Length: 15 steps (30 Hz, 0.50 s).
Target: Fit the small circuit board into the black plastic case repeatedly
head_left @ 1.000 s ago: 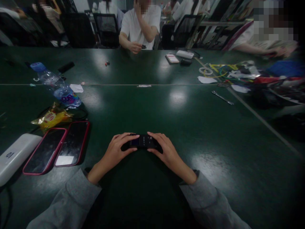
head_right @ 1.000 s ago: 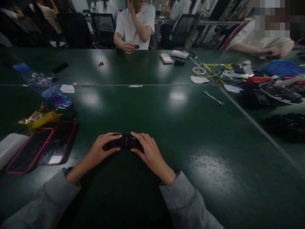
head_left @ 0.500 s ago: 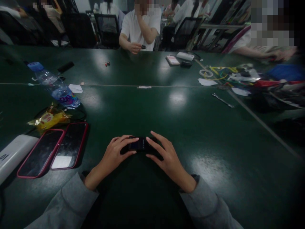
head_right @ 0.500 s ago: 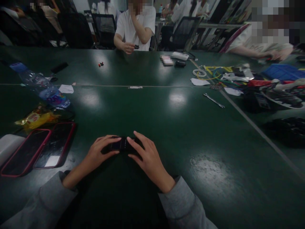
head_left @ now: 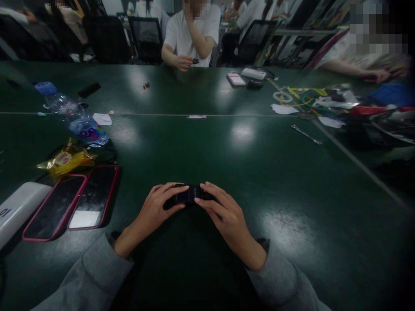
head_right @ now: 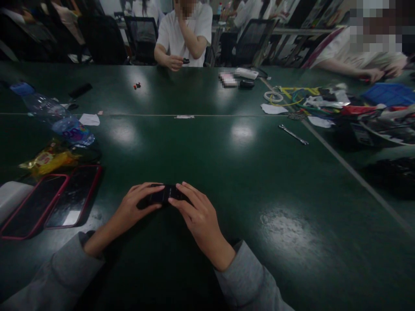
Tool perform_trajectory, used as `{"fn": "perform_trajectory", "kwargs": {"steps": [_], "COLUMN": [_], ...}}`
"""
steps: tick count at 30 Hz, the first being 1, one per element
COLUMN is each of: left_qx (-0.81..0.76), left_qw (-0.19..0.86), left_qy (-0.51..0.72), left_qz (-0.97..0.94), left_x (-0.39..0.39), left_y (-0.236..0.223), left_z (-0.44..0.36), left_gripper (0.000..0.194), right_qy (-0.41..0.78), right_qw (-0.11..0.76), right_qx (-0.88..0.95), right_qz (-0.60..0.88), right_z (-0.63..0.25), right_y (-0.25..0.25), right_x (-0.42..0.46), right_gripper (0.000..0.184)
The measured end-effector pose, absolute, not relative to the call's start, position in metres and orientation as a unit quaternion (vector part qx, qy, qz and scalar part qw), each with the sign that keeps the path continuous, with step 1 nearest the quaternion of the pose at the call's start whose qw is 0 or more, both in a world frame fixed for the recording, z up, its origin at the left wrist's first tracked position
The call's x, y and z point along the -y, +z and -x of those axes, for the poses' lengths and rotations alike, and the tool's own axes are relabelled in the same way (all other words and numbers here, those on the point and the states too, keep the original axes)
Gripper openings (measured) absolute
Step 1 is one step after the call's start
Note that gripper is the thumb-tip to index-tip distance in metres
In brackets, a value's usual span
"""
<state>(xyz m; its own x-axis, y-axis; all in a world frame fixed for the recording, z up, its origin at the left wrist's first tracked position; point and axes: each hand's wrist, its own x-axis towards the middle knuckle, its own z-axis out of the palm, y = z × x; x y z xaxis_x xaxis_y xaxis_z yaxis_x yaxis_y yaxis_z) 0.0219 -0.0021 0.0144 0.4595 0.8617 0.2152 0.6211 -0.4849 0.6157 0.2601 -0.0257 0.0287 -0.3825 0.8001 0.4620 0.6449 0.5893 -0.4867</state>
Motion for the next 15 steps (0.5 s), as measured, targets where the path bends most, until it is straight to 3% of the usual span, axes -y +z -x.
{"fn": "perform_trajectory", "kwargs": {"steps": [6, 15], "left_qx": [-0.472, -0.489], "left_qw": [0.297, 0.312], "left_qy": [0.278, 0.250], "left_qz": [-0.782, -0.775], "left_x": [0.001, 0.001], "left_y": [0.019, 0.017], "left_z": [-0.021, -0.020], "left_gripper": [0.078, 0.076], "right_qy": [0.140, 0.226], "right_qw": [0.340, 0.323], "right_qx": [0.826, 0.775], "right_qz": [0.427, 0.494], "right_z": [-0.262, -0.269], "right_y": [0.026, 0.010], "right_x": [0.024, 0.017], "right_gripper": [0.025, 0.067]}}
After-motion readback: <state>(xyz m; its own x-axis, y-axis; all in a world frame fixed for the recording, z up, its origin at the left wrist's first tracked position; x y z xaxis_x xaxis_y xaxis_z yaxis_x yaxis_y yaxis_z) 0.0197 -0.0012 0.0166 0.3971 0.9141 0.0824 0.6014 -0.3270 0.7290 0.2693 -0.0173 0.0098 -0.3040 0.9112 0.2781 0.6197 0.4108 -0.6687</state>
